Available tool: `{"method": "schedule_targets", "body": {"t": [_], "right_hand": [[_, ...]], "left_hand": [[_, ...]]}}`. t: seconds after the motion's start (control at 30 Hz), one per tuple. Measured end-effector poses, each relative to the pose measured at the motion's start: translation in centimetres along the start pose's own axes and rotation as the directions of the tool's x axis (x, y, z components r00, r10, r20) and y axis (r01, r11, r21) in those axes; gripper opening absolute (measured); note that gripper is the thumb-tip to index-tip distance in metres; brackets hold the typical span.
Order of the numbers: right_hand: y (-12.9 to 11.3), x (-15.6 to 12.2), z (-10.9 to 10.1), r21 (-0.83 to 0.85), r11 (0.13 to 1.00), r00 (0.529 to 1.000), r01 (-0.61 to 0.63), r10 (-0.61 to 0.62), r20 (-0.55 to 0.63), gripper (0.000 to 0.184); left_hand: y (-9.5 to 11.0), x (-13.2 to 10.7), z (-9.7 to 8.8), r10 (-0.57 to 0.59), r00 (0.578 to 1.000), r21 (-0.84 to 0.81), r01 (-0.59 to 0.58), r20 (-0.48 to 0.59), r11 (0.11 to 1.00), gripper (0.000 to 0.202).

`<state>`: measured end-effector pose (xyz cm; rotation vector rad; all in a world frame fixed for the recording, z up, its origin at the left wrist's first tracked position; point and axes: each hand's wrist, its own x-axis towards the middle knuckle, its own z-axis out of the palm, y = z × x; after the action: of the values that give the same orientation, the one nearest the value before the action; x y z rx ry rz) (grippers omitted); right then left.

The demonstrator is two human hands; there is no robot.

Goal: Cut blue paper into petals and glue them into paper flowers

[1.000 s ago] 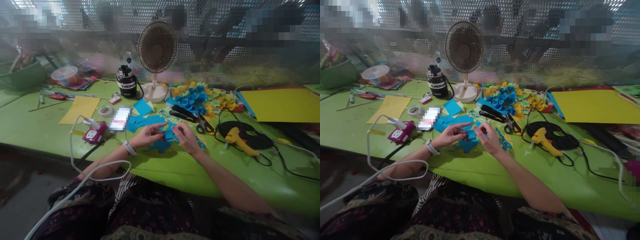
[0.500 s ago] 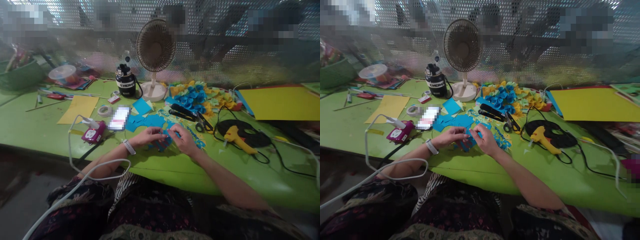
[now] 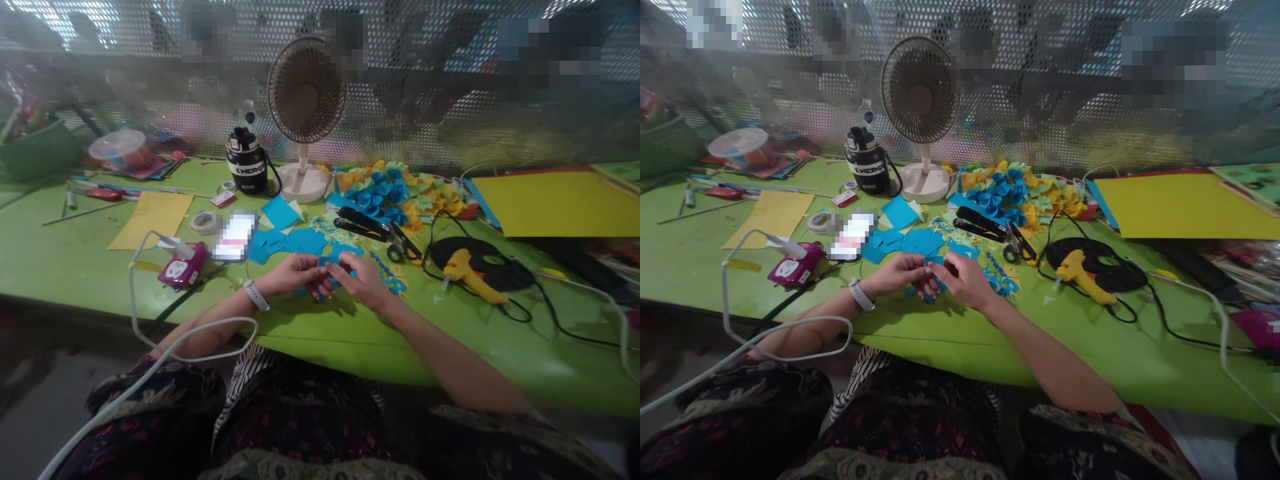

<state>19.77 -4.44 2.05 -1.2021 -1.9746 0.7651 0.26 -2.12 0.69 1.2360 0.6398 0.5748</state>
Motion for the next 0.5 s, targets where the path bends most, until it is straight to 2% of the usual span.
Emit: {"method": "schedule_targets", "body": {"t": [0.1,0.27,0.37,0.5], "right_hand": [[0.25,-0.06,0.3,0.059,0.997,0.997,-0.046,0.042,0.063,0.05],[0.08,-0.06,0.22,0.245,0.961,0.98,-0.127,0.084,0.18,0.051],[-0.06,0.02,0.08,0.247,0.961,0.972,-0.127,0.071,0.223,0.051],[0.17,0.18,0.21,0.24,0.964,0.974,-0.11,0.057,0.22,0.051]], "left_hand": [[0.06,0.09,-0.06,0.027,0.999,-0.017,-0.028,-0.035,0.999,0.05],[0.2,0.07,-0.27,0.007,1.0,-0.057,-0.009,-0.031,0.998,0.051],[0.26,0.02,-0.23,0.011,0.998,-0.069,-0.015,-0.064,0.997,0.053],[0.38,0.1,0.3,0.058,0.985,-0.018,-0.062,-0.165,0.998,0.056]]}}
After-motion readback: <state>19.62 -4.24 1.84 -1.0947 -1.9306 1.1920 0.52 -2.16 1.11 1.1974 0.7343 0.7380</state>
